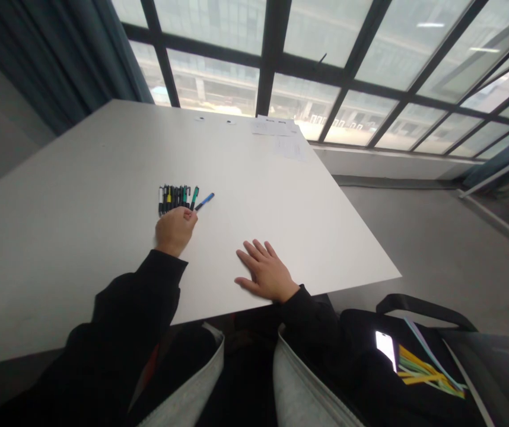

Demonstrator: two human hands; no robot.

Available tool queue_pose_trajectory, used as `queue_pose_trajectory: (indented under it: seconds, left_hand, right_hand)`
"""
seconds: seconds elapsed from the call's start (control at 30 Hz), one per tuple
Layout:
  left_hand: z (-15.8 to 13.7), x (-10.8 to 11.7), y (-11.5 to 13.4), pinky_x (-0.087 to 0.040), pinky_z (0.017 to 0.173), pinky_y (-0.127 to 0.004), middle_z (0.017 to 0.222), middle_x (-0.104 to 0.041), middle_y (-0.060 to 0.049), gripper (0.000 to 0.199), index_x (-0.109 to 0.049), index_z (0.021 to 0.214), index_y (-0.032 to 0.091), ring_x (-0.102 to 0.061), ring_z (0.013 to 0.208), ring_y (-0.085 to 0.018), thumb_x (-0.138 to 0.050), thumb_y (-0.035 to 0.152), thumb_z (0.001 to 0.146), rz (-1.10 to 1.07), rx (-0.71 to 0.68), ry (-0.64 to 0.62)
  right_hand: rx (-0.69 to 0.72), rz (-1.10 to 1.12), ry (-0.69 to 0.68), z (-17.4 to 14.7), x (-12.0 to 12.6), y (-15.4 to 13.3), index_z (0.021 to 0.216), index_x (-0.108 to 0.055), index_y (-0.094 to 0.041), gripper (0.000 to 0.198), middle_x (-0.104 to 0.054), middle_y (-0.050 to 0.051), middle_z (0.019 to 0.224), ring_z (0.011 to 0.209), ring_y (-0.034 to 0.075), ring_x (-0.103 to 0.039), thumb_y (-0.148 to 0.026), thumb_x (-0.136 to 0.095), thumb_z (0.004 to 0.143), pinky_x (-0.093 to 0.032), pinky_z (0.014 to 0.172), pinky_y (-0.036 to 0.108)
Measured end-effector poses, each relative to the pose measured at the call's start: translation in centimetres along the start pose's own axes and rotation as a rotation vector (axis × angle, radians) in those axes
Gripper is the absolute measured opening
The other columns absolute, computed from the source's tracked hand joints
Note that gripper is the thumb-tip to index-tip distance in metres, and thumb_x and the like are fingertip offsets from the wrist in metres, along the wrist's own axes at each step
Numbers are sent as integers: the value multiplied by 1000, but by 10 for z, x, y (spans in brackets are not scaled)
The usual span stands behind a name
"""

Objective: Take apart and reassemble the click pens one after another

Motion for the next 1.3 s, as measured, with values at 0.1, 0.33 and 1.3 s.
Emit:
queue_pose_trajectory:
  seconds: [0.1,0.33,1.3]
  left_hand:
    - [-6,10,-7,-50,75,-31,85,-76,-8,26,-71,84,17,-69,79,-22,-57,39,87,-263,39,56]
    - [-22,0,-9,-47,60,-23,72,-73,-4,31,-72,79,14,-62,62,-14,-71,44,74,-852,145,-136]
    - [-55,-6,54,-49,78,-34,83,-65,-3,28,-57,97,21,-61,79,-19,-39,42,100,-739,-289,-382]
  right_hand:
    - [2,55,10,-1,2,1,151,-42,-21,71,-35,14,161,151,34,-25,-59,-54,92,-17,122,58]
    - [-308,771,409,14,10,47,148,-38,-22,67,-58,17,136,109,24,-67,-50,-61,92,-54,98,47]
    - [-219,712,307,77,-7,-1,74,-66,-20,33,-65,2,69,64,16,-56,-46,-58,93,-44,66,29]
Point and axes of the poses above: each hand's wrist, its own z-axis towards the middle knuckle, its own x-axis out of the back of the hand, y = z × x, the point moved 9 cm from there along z, towards the middle knuckle
